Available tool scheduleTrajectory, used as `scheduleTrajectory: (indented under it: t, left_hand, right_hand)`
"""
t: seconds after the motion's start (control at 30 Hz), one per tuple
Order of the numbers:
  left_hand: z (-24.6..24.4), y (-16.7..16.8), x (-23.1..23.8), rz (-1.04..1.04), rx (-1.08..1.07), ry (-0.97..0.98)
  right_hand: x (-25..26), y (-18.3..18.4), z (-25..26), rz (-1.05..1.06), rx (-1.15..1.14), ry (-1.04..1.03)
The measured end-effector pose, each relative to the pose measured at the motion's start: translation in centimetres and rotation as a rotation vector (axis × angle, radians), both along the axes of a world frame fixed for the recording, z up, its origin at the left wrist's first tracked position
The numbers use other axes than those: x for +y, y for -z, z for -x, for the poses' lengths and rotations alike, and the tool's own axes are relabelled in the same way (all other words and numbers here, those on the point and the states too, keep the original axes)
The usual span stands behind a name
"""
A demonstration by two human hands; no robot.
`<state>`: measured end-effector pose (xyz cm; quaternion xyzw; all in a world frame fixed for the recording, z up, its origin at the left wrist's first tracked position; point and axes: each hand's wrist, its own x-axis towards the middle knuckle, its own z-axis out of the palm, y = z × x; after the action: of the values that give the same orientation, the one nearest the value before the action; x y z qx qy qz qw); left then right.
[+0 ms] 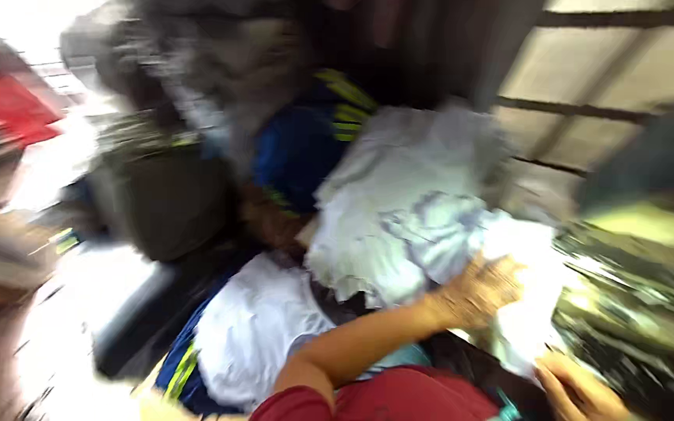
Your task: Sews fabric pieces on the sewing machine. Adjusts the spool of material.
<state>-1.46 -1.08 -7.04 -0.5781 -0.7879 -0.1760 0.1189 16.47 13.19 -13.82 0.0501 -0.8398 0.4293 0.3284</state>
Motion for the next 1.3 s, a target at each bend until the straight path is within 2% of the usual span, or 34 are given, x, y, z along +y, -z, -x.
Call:
scheduleTrajectory:
  t: [0.1,0.17,0.23,0.4,0.53,0.67,0.8,0.9,1.07,1.23,1.3]
  left_hand:
    - [4.3,0.6,0.8,-0.083,-0.140,0.038]
    - [6.4,1.3,1.3,-0.278,-0.054,0.176]
    - [6.9,1.3,1.2,-0.342,0.060,0.259]
    - [5.6,0.2,1.1,-0.286,0.207,0.379]
    - [6.1,-1.1,1.3,-0.200,0.248,0.389]
    - [7.0,-3.4,2.7,-0.016,0.093,0.290]
    - [8.2,-5.2,4.8,0.078,-0.002,0.285]
    - [9.4,-5.9,6.5,0.087,-0.048,0.255]
    - [13.2,-4.5,9.0,0.005,-0.018,0.295]
    - [14.7,-4.3,7.0,0.011,-0.085,0.175]
    - [15.1,-4.9,5.1,0.079,-0.163,0.197]
  right_hand:
    - [-0.9,-0.2,0.5,0.161,0.047,0.020]
    - [-1.0,-0.1,0.3,0.238,0.048,-0.010]
    - [-1.2,0.2,0.1,0.272,0.025,-0.022]
    - [-0.9,0.6,0.1,0.205,0.034,0.014]
    - [-0.5,0.3,0.8,0.208,0.050,0.068]
    - [0.5,-0.3,2.6,0.213,0.047,0.104]
    - [1.4,-1.0,4.7,0.235,0.068,0.136]
    - [2.0,-1.4,6.2,0.264,0.091,0.150]
    - [2.2,-2.8,8.0,0.311,0.116,0.260]
    - [2.3,-3.5,9.0,0.424,0.092,0.221]
    - [2.3,-3.6,9.1,0.427,0.082,0.206]
